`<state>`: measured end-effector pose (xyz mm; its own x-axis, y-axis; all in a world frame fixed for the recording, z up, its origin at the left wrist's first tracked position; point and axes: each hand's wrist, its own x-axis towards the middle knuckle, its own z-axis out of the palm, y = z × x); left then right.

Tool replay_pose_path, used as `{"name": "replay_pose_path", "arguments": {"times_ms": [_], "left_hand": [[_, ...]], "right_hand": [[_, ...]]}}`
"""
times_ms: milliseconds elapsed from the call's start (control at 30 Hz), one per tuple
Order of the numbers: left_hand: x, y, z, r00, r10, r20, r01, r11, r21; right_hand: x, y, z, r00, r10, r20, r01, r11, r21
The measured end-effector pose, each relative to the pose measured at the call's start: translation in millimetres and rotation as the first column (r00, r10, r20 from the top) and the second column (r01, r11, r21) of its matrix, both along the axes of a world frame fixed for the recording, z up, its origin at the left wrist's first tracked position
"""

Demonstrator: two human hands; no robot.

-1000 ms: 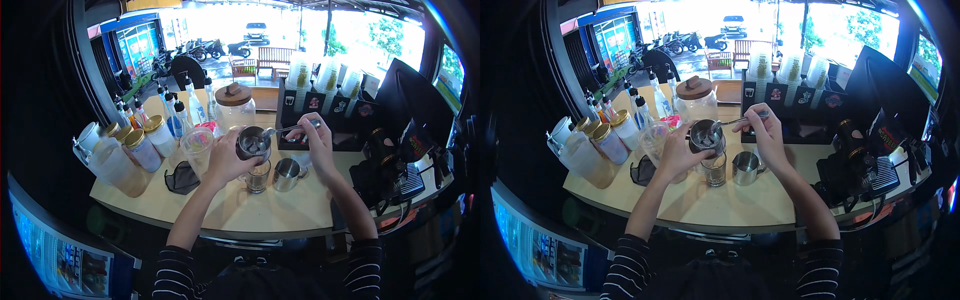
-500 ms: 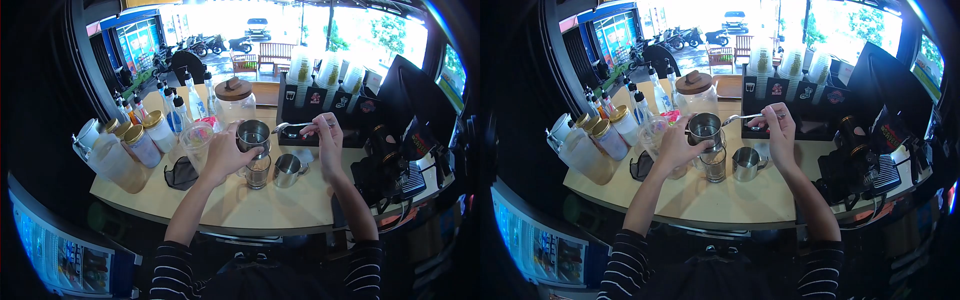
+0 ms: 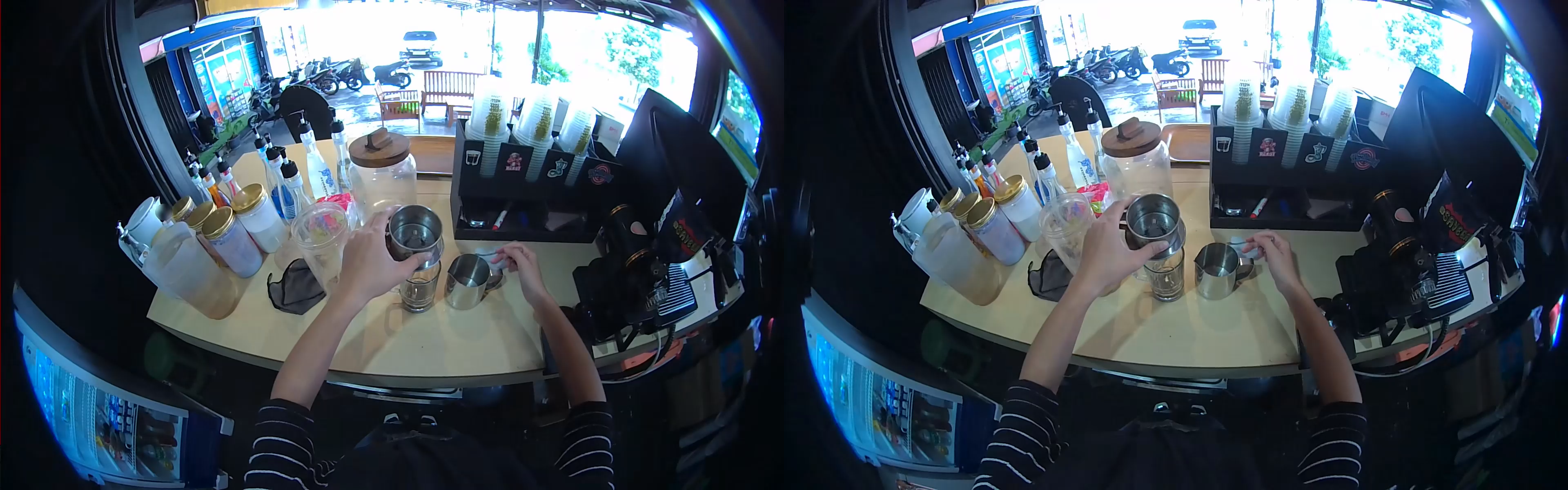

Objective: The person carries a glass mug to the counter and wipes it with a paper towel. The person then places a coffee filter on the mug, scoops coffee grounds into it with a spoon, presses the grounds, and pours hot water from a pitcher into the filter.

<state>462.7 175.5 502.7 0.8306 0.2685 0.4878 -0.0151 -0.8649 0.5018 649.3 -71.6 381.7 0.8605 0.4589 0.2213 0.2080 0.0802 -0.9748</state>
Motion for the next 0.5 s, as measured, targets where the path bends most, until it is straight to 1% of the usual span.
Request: {"name": "replay_pose_path", "arguments": {"times_ms": [67, 100, 133, 167, 200, 267, 300, 367, 400, 467, 500], "left_hand": [[2, 0, -8, 1.000, -0.002, 0.026, 0.002, 1.000, -0.015], [2, 2, -14, 0.996, -0.034, 0.085, 0.036, 0.999, -0.014], [3, 4, -18, 0.988, -0.065, 0.144, 0.067, 0.998, -0.011], [4, 5, -23, 0.987, -0.065, 0.145, 0.066, 0.998, -0.007], [4, 6, -26, 0.980, -0.088, 0.181, 0.092, 0.996, -0.009], [5, 8, -32, 0.970, -0.112, 0.217, 0.116, 0.993, -0.009], [5, 8, -34, 0.967, -0.118, 0.227, 0.126, 0.992, -0.021], [5, 8, -36, 0.964, -0.124, 0.237, 0.135, 0.990, -0.034], [5, 7, -37, 0.959, -0.127, 0.254, 0.136, 0.990, -0.020], [4, 7, -38, 0.954, -0.130, 0.271, 0.137, 0.991, -0.007], [4, 6, -36, 0.949, -0.132, 0.286, 0.135, 0.991, 0.009]], "right_hand": [[3, -3, -12, 0.995, 0.048, -0.089, -0.044, 0.998, 0.043], [4, -4, -19, 0.995, 0.045, -0.088, -0.042, 0.998, 0.046], [5, -5, -24, 0.989, 0.073, -0.126, -0.066, 0.996, 0.061], [7, -6, -29, 0.982, 0.103, -0.162, -0.091, 0.993, 0.078], [8, -9, -33, 0.982, 0.104, -0.160, -0.092, 0.992, 0.081], [4, -12, -32, 0.959, 0.143, -0.244, -0.133, 0.989, 0.058], [1, -13, -32, 0.959, 0.144, -0.243, -0.134, 0.989, 0.059], [-9, -13, -25, 0.979, 0.097, -0.181, -0.115, 0.989, -0.091], [-9, -14, -28, 0.979, 0.097, -0.181, -0.115, 0.989, -0.092], [-3, -15, -40, 0.990, 0.111, -0.088, -0.126, 0.974, -0.189], [1, -16, -48, 0.990, 0.111, -0.088, -0.126, 0.974, -0.190]]}}
